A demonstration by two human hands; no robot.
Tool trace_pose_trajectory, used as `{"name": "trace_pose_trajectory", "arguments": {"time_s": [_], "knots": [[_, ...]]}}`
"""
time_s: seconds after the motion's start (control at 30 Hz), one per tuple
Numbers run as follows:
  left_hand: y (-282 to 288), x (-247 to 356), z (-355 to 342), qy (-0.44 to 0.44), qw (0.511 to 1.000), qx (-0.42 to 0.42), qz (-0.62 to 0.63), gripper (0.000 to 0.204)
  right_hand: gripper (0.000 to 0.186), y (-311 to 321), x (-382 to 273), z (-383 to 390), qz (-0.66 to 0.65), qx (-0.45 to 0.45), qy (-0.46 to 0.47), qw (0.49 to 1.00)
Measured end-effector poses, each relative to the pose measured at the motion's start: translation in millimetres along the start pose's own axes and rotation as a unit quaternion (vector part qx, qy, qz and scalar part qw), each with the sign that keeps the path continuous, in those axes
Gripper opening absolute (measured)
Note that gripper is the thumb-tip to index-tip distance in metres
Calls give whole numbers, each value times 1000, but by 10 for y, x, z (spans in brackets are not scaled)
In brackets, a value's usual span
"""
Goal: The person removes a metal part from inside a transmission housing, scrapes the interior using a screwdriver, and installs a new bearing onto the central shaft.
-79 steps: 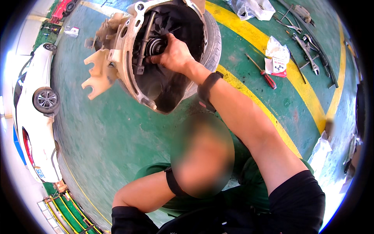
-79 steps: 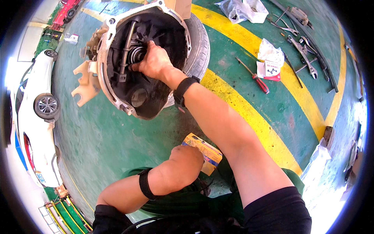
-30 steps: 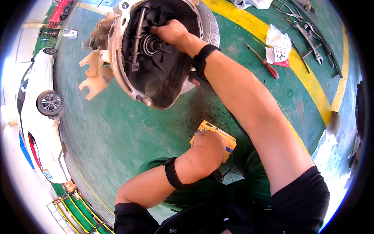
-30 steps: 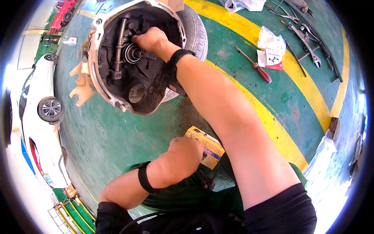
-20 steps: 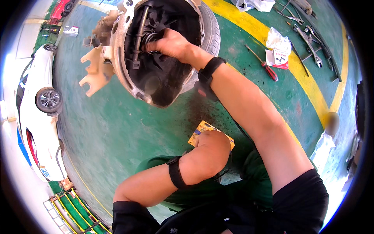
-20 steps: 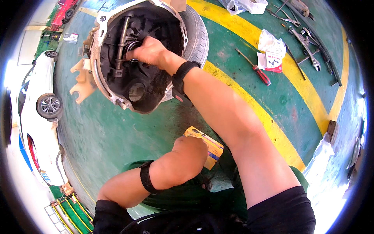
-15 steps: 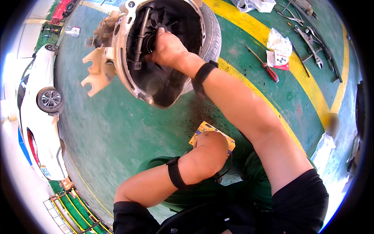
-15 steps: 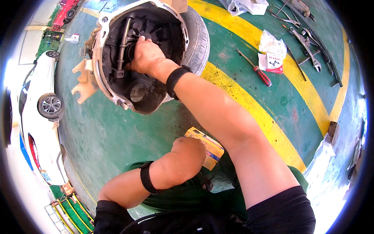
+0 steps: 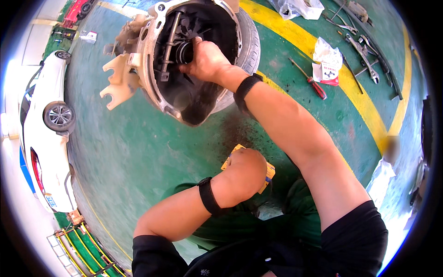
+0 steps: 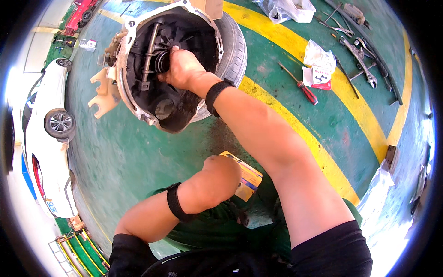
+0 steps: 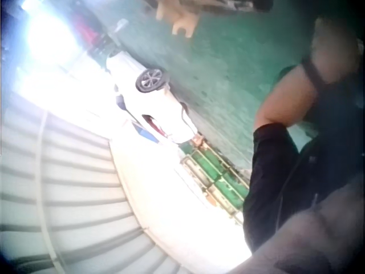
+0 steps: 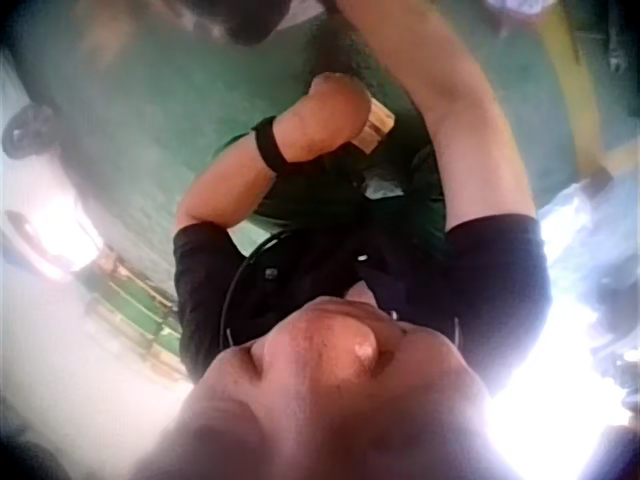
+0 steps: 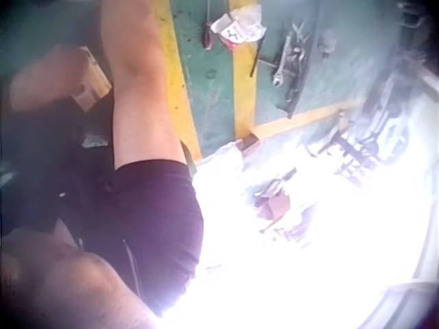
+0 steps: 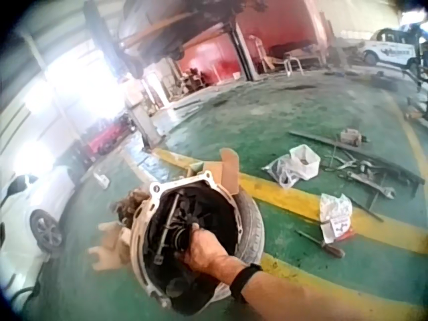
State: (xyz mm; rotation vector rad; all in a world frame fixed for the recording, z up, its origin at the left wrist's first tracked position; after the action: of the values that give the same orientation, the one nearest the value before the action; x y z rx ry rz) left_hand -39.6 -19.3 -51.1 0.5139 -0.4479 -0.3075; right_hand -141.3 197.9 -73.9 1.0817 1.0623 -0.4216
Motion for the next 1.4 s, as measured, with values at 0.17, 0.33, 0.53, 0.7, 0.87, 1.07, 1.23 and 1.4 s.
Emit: {"name": "trace_pose_trajectory", "arguments": {"time_s": [0.17,0.33,0.53,0.7,0.87,1.07,1.23,1.4], "knots": [[-16,16,5,9,1000,17,12,23,74,3,36,40,-48,8,-9,999],[-49,-29,-51,24,999,-24,35,24,75,8,32,50,-39,3,-17,999],[-10,-2,-19,15,1000,-4,22,24,83,-46,29,27,-28,12,-19,999],[-22,21,33,8,1000,-12,15,25,82,-43,-27,41,-6,46,13,999],[-21,21,18,30,999,-20,30,25,82,-42,-3,22,16,65,44,997],[-43,24,11,39,998,-20,43,28,77,67,-86,-55,45,10,53,998],[-102,-25,-14,42,998,-35,41,28,79,91,-103,-62,49,18,59,997],[-15,16,4,24,998,-42,38,33,84,-114,-64,-54,80,99,91,988]]}}
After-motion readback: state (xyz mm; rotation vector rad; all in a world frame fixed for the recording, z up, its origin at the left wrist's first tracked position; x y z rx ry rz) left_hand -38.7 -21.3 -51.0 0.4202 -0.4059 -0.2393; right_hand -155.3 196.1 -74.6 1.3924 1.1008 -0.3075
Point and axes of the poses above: each hand's wrist, its own z-axis away from the middle knuckle, its own y-axis out of the back of the hand, x = y × z, the point moved 3 cm from there along -z, towards the middle knuckle, and after that the axes turned 15 degrees about -y, right-handed, at the moved point
